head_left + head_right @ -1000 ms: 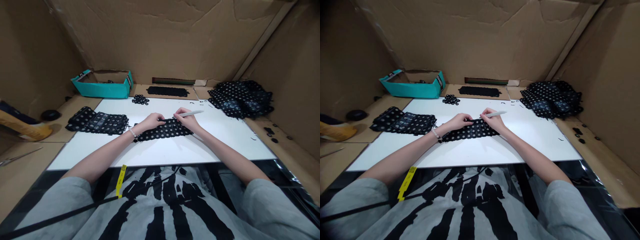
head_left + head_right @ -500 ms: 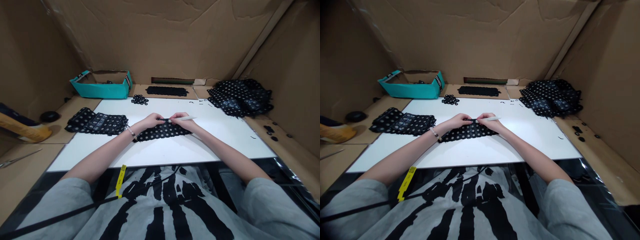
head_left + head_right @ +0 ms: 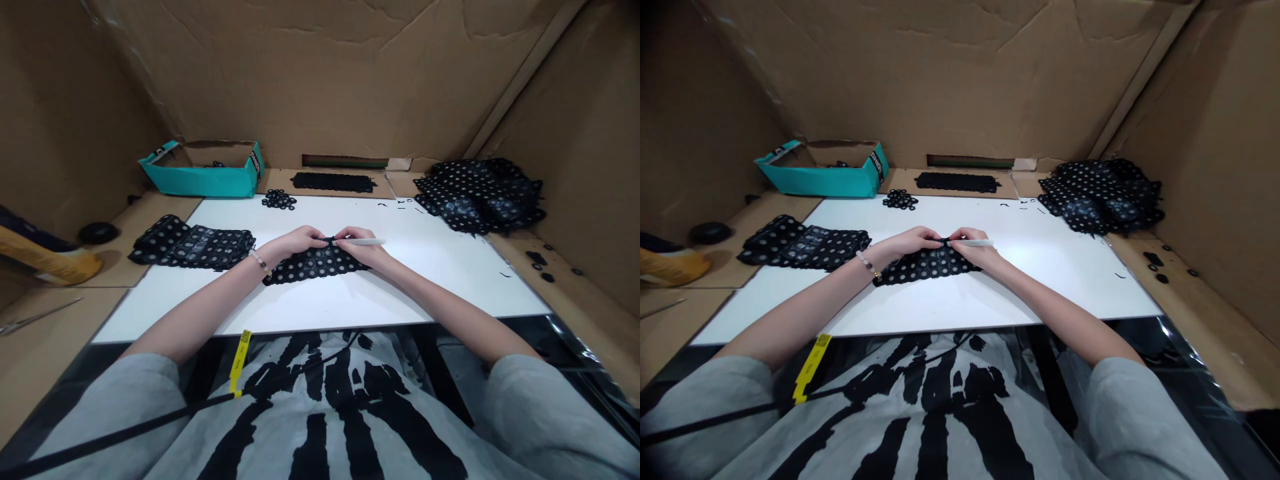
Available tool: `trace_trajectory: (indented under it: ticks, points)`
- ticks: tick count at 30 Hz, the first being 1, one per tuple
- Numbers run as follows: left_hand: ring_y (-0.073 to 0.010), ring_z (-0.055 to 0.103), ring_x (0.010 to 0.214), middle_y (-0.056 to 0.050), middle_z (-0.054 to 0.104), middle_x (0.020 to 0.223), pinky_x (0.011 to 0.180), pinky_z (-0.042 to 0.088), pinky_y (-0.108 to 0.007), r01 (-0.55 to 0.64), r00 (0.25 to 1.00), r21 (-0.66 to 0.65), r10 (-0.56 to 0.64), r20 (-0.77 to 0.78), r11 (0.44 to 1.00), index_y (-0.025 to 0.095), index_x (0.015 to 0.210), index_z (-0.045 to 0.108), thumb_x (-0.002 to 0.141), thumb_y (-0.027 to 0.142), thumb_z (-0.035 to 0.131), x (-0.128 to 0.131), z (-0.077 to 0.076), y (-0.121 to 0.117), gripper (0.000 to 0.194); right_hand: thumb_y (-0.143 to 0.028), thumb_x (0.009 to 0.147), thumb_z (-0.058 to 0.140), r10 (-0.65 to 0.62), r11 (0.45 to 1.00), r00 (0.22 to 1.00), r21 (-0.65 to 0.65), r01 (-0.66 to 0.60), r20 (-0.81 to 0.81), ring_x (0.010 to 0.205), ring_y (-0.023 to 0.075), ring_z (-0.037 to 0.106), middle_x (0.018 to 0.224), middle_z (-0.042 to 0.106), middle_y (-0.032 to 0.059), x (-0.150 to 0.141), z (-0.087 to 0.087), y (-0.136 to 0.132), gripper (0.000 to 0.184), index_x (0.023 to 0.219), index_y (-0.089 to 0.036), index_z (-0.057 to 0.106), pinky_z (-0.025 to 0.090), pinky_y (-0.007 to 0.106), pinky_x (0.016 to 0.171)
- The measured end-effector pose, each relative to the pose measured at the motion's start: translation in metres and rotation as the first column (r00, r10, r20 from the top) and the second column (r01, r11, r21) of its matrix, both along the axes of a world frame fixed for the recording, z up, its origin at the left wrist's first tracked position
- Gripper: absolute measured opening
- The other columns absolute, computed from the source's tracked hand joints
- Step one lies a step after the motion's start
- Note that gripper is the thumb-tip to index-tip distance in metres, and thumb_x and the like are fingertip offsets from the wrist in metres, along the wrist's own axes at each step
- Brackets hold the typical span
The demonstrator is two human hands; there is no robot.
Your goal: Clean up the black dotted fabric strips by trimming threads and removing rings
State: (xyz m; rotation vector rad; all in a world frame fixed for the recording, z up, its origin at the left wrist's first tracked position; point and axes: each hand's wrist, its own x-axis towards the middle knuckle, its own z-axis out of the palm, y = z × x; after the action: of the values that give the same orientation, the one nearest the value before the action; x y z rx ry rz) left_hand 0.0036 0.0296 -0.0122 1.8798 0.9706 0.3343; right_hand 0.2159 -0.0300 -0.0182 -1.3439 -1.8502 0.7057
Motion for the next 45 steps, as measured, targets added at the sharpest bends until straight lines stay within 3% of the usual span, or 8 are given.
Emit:
trace_trajectory:
  ticks: [3,9,13,18,23,28,35,45]
  points:
    - [-0.0192,0.056,0.077,-0.002,0.068,0.08,0.076,0.039,-0.032,0.057,0.998,0.003,-0.057,-0.017,0.998,0.017,0.084,0.071,0.073,0.047,0.065,-0.004,0.002,0.006,0.032,-0.032,0.08,0.058,0.0,0.996,1.0,0.085,-0.003,0.031,0.09,0.0191,0.062,0.092,0.071,0.0038,-0.006,-0.003,0.0,0.016,0.083,-0.02,0.068,0.044,0.031,0.082]
    - [-0.0219,0.059,0.091,-0.004,0.069,0.097,0.084,0.04,-0.032,0.146,0.988,0.082,-0.142,-0.054,0.986,0.018,0.096,0.069,0.077,0.05,0.063,-0.005,0.012,0.003,0.038,-0.034,0.078,0.059,0.023,0.997,0.997,-0.075,-0.029,-0.072,0.079,0.0169,0.061,0.081,0.07,0.0014,0.002,0.0,0.004,0.016,0.077,-0.019,0.066,0.044,0.028,0.073]
    - [-0.023,0.059,0.091,-0.003,0.068,0.096,0.082,0.042,-0.032,0.149,0.987,0.211,-0.131,-0.096,0.966,0.018,0.095,0.064,0.067,0.047,0.074,0.0,0.011,-0.005,0.042,-0.028,0.072,0.06,0.05,0.982,0.983,-0.174,-0.081,-0.174,0.085,0.0172,0.063,0.092,0.072,0.0028,0.008,0.004,0.005,0.011,0.068,-0.018,0.063,0.046,0.029,0.082]
    - [-0.0236,0.06,0.093,-0.004,0.067,0.097,0.085,0.042,-0.033,0.07,0.995,0.241,-0.053,-0.079,0.968,0.018,0.096,0.063,0.063,0.041,0.076,0.003,0.004,-0.005,0.042,-0.026,0.071,0.062,0.083,0.981,0.991,-0.164,-0.1,-0.108,0.094,0.0193,0.062,0.103,0.071,0.004,0.007,0.007,0.001,0.011,0.064,-0.019,0.064,0.044,0.032,0.09]
    - [-0.0237,0.06,0.099,-0.006,0.067,0.105,0.089,0.041,-0.033,-0.006,1.0,0.157,0.005,0.006,0.988,0.017,0.106,0.063,0.06,0.038,0.078,0.004,0.0,-0.005,0.052,-0.029,0.072,0.062,0.077,0.985,0.991,-0.145,-0.093,-0.112,0.092,0.0193,0.062,0.103,0.071,0.0042,0.006,0.003,0.001,0.011,0.066,-0.019,0.063,0.045,0.032,0.086]
    - [-0.0224,0.06,0.099,-0.005,0.069,0.104,0.092,0.041,-0.033,-0.079,0.995,0.02,0.078,0.069,0.997,0.017,0.108,0.066,0.059,0.034,0.078,0.005,-0.002,-0.003,0.054,-0.026,0.076,0.057,0.057,0.998,0.998,-0.004,-0.057,-0.034,0.086,0.018,0.061,0.093,0.07,0.0043,0.0,0.001,-0.005,0.011,0.067,-0.019,0.06,0.045,0.03,0.079]
    - [-0.0228,0.062,0.098,-0.007,0.073,0.102,0.094,0.041,-0.035,-0.007,0.991,-0.087,0.018,0.129,0.996,0.016,0.101,0.073,0.058,0.032,0.081,0.004,0.001,0.002,0.047,-0.023,0.079,0.053,0.038,0.993,0.998,0.11,-0.044,0.056,0.082,0.0175,0.059,0.088,0.068,0.0042,-0.009,0.0,-0.007,0.011,0.069,-0.02,0.057,0.043,0.03,0.076]
    - [-0.0228,0.063,0.098,-0.005,0.074,0.101,0.094,0.042,-0.036,0.027,0.992,-0.087,-0.016,0.125,0.996,0.019,0.101,0.074,0.059,0.032,0.08,0.003,0.004,0.001,0.044,-0.023,0.08,0.053,0.018,0.987,0.996,0.156,-0.032,0.091,0.079,0.0169,0.058,0.084,0.066,0.0038,-0.009,-0.007,-0.003,0.011,0.069,-0.021,0.056,0.043,0.029,0.074]
